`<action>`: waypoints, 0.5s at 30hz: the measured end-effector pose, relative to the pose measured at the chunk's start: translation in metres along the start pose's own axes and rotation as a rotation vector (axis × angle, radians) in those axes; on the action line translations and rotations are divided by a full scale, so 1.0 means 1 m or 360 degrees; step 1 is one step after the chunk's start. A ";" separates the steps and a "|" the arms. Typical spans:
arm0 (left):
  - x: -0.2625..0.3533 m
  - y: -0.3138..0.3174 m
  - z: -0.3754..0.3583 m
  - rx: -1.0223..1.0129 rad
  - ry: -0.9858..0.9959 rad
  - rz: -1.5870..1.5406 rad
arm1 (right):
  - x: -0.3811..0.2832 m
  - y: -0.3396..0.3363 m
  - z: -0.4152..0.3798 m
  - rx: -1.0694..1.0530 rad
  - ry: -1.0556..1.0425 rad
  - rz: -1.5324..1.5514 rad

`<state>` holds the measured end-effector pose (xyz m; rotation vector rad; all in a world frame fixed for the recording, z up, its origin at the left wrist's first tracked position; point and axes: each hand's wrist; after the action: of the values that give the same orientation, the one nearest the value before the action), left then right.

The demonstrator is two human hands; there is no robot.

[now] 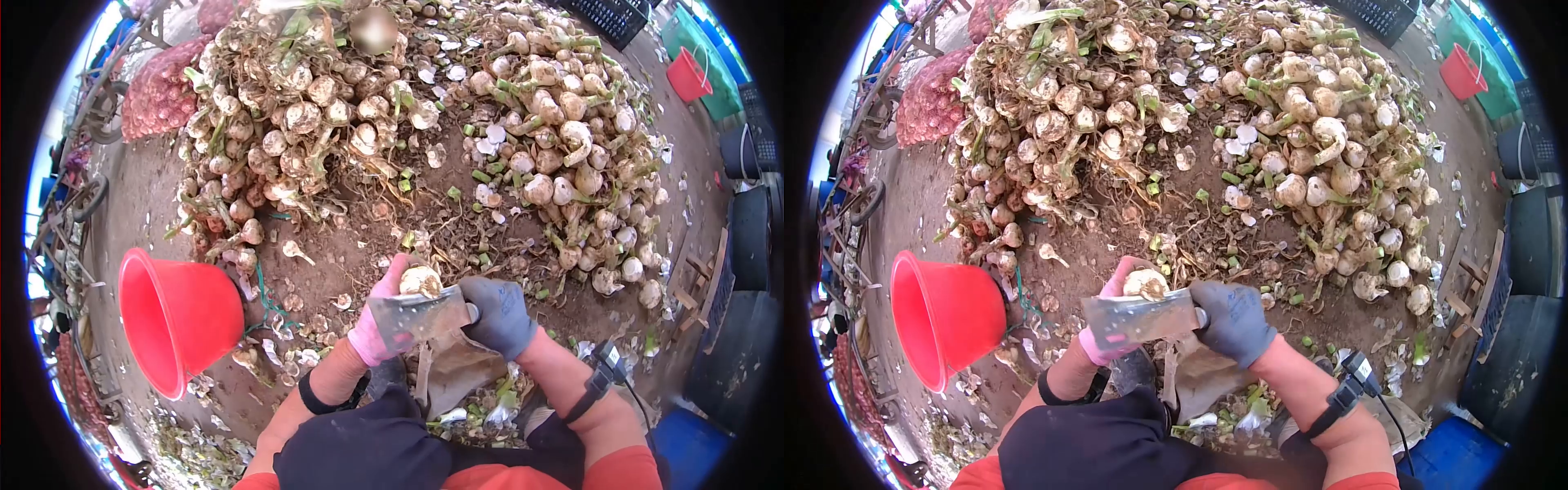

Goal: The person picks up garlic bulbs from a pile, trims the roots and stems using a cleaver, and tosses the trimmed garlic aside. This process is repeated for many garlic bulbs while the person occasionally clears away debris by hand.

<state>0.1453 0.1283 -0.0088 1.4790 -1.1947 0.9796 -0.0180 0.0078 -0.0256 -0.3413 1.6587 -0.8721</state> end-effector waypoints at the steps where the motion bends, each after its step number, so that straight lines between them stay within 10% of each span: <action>1: 0.002 0.003 0.001 -0.0115 0.0148 0.0607 | 0.017 0.001 0.001 -0.0002 0.0001 0.0002; 2: -0.016 0.011 -0.009 0.0124 -0.0190 -0.0310 | 0.044 0.001 0.003 0.0000 0.0320 -0.0113; 4: 0.022 0.018 -0.008 -0.0110 0.0236 0.0315 | 0.070 -0.011 -0.004 -0.0030 0.0902 -0.0104; 8: 0.019 0.003 0.009 0.0279 -0.0420 -0.0250 | 0.036 -0.008 -0.008 0.0167 0.0631 -0.0028; 10: -0.001 -0.011 0.016 0.0495 -0.0050 0.0816 | 0.032 0.001 -0.007 0.0113 0.0687 0.0194; 15: 0.015 -0.014 0.015 0.0781 -0.0041 -0.0120 | 0.009 0.007 -0.010 0.0159 0.0596 0.0477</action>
<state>0.1627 0.1116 -0.0004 1.9065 -0.9446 1.2639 -0.0282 0.0104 -0.0368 0.1494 1.9375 -0.8199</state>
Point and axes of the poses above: each hand's wrist, its own z-axis towards the middle knuckle, its own y-axis out of the palm, x = y × z, and after that the axes turned 10 degrees about -x, right-handed
